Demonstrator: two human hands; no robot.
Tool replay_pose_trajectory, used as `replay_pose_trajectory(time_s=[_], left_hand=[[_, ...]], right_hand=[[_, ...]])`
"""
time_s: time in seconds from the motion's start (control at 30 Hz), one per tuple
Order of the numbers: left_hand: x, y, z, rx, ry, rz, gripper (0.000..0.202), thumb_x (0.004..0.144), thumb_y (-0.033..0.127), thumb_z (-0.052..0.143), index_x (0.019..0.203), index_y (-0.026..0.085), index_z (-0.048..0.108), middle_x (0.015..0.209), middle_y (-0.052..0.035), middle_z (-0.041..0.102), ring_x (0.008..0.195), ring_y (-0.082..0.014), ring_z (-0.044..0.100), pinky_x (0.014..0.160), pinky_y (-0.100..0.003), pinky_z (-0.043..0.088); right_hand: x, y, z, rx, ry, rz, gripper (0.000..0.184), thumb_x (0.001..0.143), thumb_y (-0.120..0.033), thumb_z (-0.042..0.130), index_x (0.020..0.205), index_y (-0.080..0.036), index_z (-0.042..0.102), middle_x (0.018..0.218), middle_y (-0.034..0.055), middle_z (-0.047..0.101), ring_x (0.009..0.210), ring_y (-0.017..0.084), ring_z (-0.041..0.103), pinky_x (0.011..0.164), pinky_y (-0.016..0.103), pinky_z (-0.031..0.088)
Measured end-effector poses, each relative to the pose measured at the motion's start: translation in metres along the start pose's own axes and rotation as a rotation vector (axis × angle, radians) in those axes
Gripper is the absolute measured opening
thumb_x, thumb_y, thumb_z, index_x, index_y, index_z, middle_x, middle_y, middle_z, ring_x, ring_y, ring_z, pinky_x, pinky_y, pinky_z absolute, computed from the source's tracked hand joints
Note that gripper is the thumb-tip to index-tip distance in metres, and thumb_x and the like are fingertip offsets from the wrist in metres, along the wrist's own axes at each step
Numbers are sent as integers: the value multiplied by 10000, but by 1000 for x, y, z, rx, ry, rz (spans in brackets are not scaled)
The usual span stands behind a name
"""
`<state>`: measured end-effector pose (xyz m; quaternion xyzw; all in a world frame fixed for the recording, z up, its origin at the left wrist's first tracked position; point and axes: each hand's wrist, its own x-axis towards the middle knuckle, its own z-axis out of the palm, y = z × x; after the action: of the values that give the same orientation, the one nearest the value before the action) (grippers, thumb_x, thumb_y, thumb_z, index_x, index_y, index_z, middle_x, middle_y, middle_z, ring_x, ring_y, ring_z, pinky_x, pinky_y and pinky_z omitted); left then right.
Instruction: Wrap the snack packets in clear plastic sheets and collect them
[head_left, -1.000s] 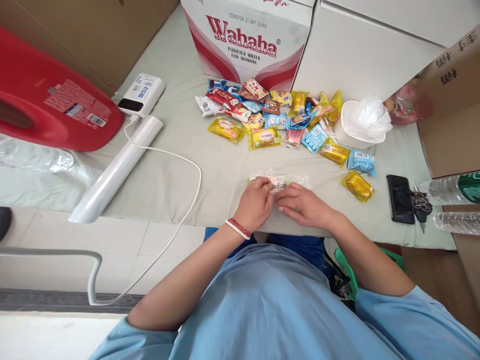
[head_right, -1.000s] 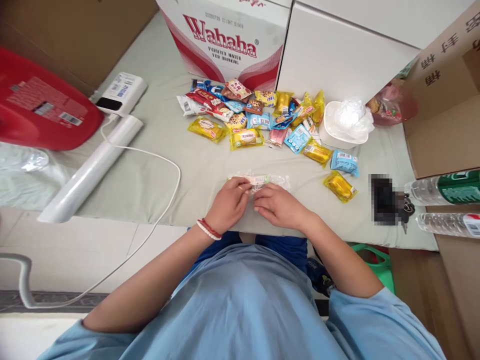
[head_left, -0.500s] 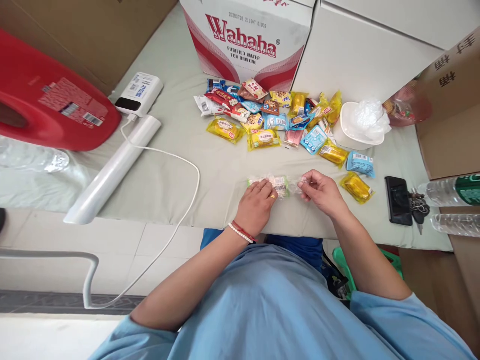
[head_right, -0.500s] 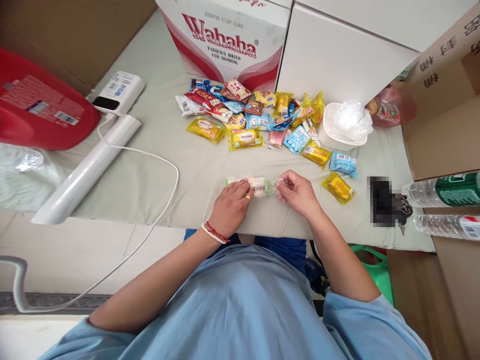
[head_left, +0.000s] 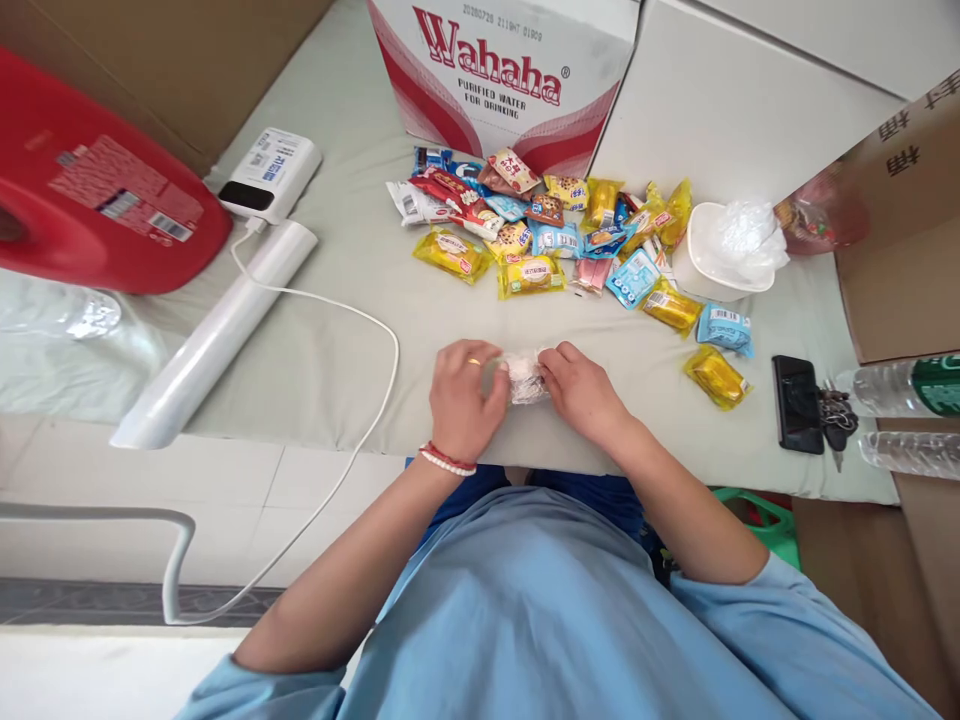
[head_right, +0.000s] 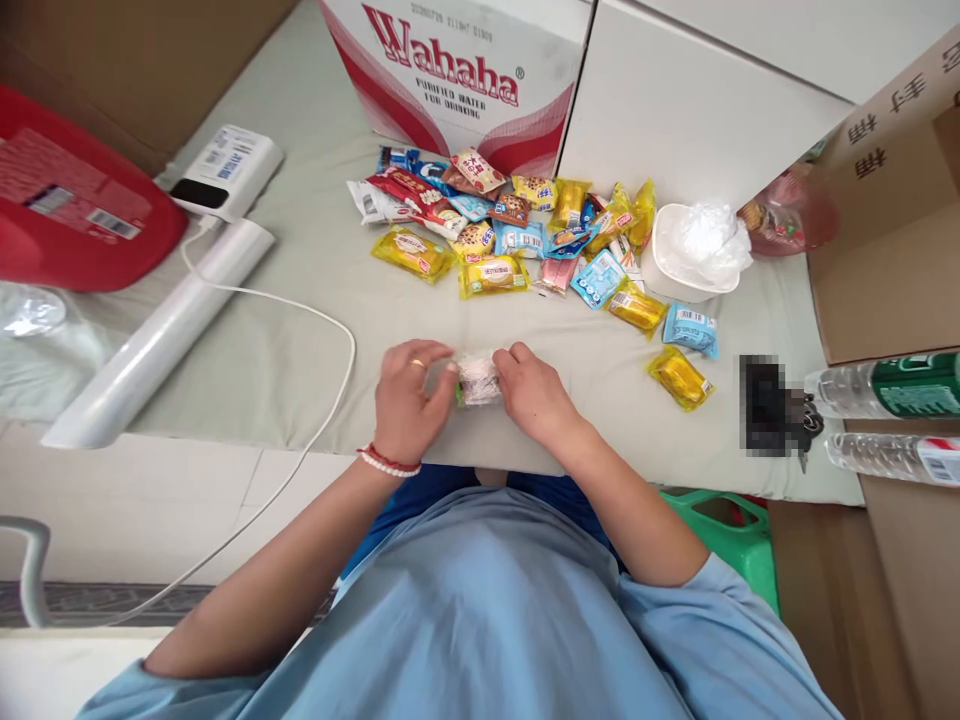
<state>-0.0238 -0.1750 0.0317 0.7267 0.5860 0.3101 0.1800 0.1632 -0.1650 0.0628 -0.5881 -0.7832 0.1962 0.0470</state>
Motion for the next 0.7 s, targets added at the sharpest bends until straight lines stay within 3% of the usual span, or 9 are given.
replay_pose_trajectory(time_s=[0.1,0.23,0.33,0.47,0.57,0.7], left_hand=[[3,-2,8,117,-48,-184,337,943,412,623,1115,143,732,1162,-171,665,1170,-375,586,1028,-575,501],[5,7,19,66,-108,-200,208,900,344,647,1008,171,685,1090,-139,652,1128,-348,577,988,-524,506],[1,17,16,-46,-107,-206,117,876,282,646,946,197,606,955,-79,617,928,-267,612,858,-429,535],[-17,44,7,-109,36,30,76,920,222,615,972,200,565,997,-70,603,878,-209,614,755,-336,526],[-35,66,12,-45,119,309,62,968,138,565,995,192,580,1020,-89,627,911,-200,619,782,-323,533],[-53,80,34,22,113,645,116,986,89,561,943,183,613,932,-78,674,1021,-226,650,881,-361,542]], right_hand=[[-4,-6,4,-46,4,31,244,1074,-209,434,1148,-174,664,1129,128,644,937,249,623,739,316,450],[-11,-7,10,48,117,52,368,1047,-177,434,1372,-172,607,1160,134,663,939,257,648,777,346,501],[-25,-2,15,285,268,39,328,1029,-200,451,1273,-194,670,1089,113,681,933,243,664,836,368,540],[-53,7,17,889,366,191,206,1016,-362,559,1044,-240,723,1030,62,681,800,187,679,785,359,581],[-74,12,16,1335,358,363,294,970,-528,643,991,-244,716,976,49,677,827,193,669,754,349,577],[-92,18,17,1532,369,475,386,882,-606,742,855,-233,647,841,14,621,797,173,593,754,312,532]])
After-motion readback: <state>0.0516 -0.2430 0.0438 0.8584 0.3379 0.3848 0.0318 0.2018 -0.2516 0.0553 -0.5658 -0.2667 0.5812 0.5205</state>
